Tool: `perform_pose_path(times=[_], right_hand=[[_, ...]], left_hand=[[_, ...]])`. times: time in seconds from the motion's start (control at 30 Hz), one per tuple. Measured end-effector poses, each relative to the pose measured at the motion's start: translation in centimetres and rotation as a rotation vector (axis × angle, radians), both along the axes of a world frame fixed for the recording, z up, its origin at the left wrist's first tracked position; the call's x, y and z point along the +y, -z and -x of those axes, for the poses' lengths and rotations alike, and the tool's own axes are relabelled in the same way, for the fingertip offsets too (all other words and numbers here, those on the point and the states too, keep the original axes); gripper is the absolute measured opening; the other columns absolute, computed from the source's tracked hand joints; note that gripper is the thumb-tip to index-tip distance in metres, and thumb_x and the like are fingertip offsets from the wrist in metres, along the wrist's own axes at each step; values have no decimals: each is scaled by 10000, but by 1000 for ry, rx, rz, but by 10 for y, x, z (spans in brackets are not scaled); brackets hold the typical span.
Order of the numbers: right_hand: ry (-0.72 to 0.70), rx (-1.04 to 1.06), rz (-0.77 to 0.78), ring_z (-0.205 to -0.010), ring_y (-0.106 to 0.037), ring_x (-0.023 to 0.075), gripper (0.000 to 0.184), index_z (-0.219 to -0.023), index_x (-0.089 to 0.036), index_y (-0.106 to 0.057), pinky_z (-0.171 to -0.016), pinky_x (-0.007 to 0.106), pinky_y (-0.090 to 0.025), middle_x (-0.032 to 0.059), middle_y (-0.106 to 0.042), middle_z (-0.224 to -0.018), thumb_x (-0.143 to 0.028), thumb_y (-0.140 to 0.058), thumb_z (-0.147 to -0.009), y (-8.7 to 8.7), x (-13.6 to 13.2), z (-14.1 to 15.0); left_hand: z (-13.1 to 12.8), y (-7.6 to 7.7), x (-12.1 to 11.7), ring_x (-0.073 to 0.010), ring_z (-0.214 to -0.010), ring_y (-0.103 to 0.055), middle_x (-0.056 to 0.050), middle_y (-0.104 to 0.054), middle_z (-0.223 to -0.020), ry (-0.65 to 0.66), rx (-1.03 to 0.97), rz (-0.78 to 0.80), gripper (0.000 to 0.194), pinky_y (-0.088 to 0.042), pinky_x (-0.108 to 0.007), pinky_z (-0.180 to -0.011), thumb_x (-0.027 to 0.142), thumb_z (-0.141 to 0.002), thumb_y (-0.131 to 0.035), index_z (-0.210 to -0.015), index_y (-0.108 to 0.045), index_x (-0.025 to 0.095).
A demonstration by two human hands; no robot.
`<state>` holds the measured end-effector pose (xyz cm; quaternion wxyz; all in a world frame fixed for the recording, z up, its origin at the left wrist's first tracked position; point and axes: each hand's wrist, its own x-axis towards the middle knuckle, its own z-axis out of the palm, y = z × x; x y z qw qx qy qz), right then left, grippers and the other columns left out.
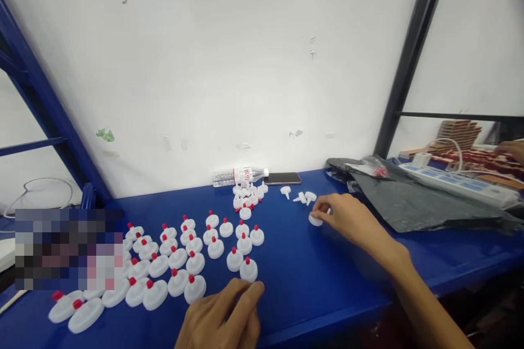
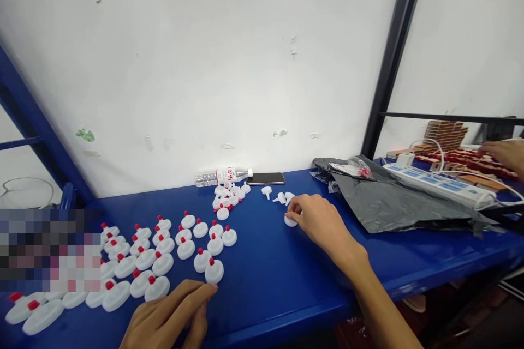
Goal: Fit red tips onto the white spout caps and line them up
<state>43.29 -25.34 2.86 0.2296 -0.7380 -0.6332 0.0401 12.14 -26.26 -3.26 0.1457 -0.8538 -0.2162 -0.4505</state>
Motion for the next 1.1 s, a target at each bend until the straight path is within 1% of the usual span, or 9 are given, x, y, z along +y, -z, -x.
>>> perform_pose_path(times=[0.2,0.37,0.43,0.5,0.6,0.67,0.8,0.97,1.1], right_hand=[[-523,519,111,-703,-683,152,172,-867,-227,-823,-607,211,-459,0,-779,-769,-393,-779,-848,-23,-33,65],[-697,756,183,-733,-713,154,274,-905,-207,-824,-661,202,-501,8,-799,-816,-452,-839,-783,-20,-49,104],[-676,705,162,-754,-721,160,290,-954,-223,-817,-673,212,-502,4,-801,-837,-473,-817,-806,-23,-45,101],[-603,565,74,-733,-716,160,275,-992,-237,-803,-661,232,-496,4,-795,-846,-481,-711,-906,-29,-29,90],[-462,204,-69,-755,-717,182,272,-983,-232,-787,-683,273,-487,29,-794,-894,-412,-584,-997,-33,17,72],[-413,-49,-83,-821,-721,208,179,-997,-226,-781,-719,292,-475,44,-802,-946,-312,-626,-967,-27,55,63],[-406,-97,-55,-889,-722,230,145,-1024,-200,-775,-732,289,-461,66,-801,-965,-224,-677,-919,-2,110,56],[-410,-117,-72,-941,-693,221,139,-1027,-194,-761,-745,267,-434,68,-775,-986,-229,-655,-945,20,117,58],[-409,-118,-96,-970,-675,204,187,-982,-166,-739,-764,258,-416,69,-744,-1017,-155,-553,-984,21,112,59]], left_hand=[[0,-2,3,-99,-715,-777,-32,-809,-1003,-65,10,-88,241,-560,-185,-604,328,-1008,-594,-1198,-672,201],[5,-3,7,-101,-740,-784,-57,-817,-966,-75,11,-170,234,-553,-170,-618,281,-1048,-522,-1186,-661,153],[5,-1,8,-97,-729,-780,-63,-815,-983,-68,0,-151,242,-559,-162,-626,272,-1040,-539,-1211,-654,144],[5,2,8,-115,-785,-788,-67,-811,-1029,-71,-5,-119,260,-576,-166,-651,259,-1012,-594,-1237,-647,140],[2,5,9,-150,-876,-791,-88,-791,-1129,-77,27,-70,320,-597,-185,-664,234,-998,-609,-1301,-615,131],[0,6,9,-138,-798,-788,-97,-782,-1153,-76,44,-48,348,-589,-188,-604,234,-1009,-584,-1343,-589,138],[-1,6,10,-94,-603,-739,-82,-788,-1106,-61,55,-47,356,-568,-187,-528,217,-1000,-589,-1351,-584,154],[-1,4,8,-108,-671,-759,-87,-784,-1107,-52,56,-24,361,-570,-189,-541,221,-996,-594,-1349,-580,148],[-1,4,8,-93,-609,-736,-82,-784,-1101,-62,66,-13,351,-566,-188,-529,236,-1005,-585,-1346,-582,158]])
